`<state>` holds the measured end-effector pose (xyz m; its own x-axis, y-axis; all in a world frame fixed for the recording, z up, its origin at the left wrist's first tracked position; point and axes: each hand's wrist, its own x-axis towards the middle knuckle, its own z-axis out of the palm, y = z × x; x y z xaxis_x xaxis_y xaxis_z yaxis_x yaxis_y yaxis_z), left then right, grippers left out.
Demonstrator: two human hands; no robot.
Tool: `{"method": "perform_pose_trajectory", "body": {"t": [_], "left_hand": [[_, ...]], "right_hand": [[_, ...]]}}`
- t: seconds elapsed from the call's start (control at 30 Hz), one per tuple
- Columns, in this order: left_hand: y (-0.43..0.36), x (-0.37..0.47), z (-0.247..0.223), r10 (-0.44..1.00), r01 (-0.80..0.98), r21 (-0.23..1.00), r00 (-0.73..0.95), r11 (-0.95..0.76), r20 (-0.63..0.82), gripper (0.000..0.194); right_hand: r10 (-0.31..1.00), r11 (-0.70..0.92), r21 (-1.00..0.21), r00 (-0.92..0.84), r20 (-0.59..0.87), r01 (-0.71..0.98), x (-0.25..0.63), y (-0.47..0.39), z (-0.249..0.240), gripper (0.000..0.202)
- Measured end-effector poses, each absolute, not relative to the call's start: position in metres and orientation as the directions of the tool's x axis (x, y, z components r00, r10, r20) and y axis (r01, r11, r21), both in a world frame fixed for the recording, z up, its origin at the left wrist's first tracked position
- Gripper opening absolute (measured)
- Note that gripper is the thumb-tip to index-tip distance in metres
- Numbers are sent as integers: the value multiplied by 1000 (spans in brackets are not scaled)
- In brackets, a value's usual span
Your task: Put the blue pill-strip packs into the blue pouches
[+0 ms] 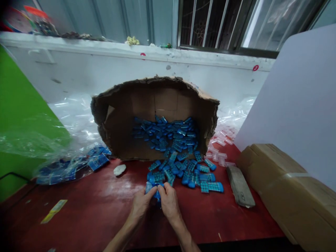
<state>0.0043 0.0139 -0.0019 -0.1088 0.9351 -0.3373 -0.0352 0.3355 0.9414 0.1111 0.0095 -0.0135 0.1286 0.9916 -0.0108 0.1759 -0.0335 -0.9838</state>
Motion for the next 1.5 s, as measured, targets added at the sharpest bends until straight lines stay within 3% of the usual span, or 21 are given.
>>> {"method": "perform_pose_trajectory", "body": {"t": [0.1,0.23,0.33,0.57,0.8,0.93,1.1,1.2,1.3,1.37,1.5], "left_hand": [[13,7,2,931,-149,921,-1,361,-365,34],[12,3,4,895,-260,859,190,442,-403,32],[12,-2,3,887,-221,859,126,462,-444,30],[9,-6,6,850,-292,798,156,527,-504,30],[7,-14,14,754,-436,636,179,637,-633,26],[5,-17,14,723,-521,550,210,652,-658,27],[5,-12,8,679,-586,434,295,684,-672,26],[5,-8,5,674,-587,433,283,685,-682,26],[4,-5,2,678,-568,451,280,688,-680,26],[3,-5,0,694,-559,477,272,678,-667,26],[1,-7,-2,722,-538,526,255,658,-643,26]], "right_hand": [[990,16,-964,128,52,266,116,8,-8,28],[998,43,-926,-51,26,376,131,12,-1,32],[987,90,-866,-160,12,492,142,22,9,38],[999,48,-669,-22,47,742,142,67,26,21],[996,10,-604,-62,-65,797,133,93,26,32],[997,-25,-706,-38,-74,708,158,95,26,33],[992,-92,-879,-29,-119,468,188,72,29,37],[986,-131,-990,-94,-136,59,185,46,34,37],[970,-201,-920,-201,-139,-337,171,27,36,37],[964,-220,-902,-223,-143,-371,162,21,34,38],[975,-182,-941,-175,-136,-286,158,20,33,40]]}}
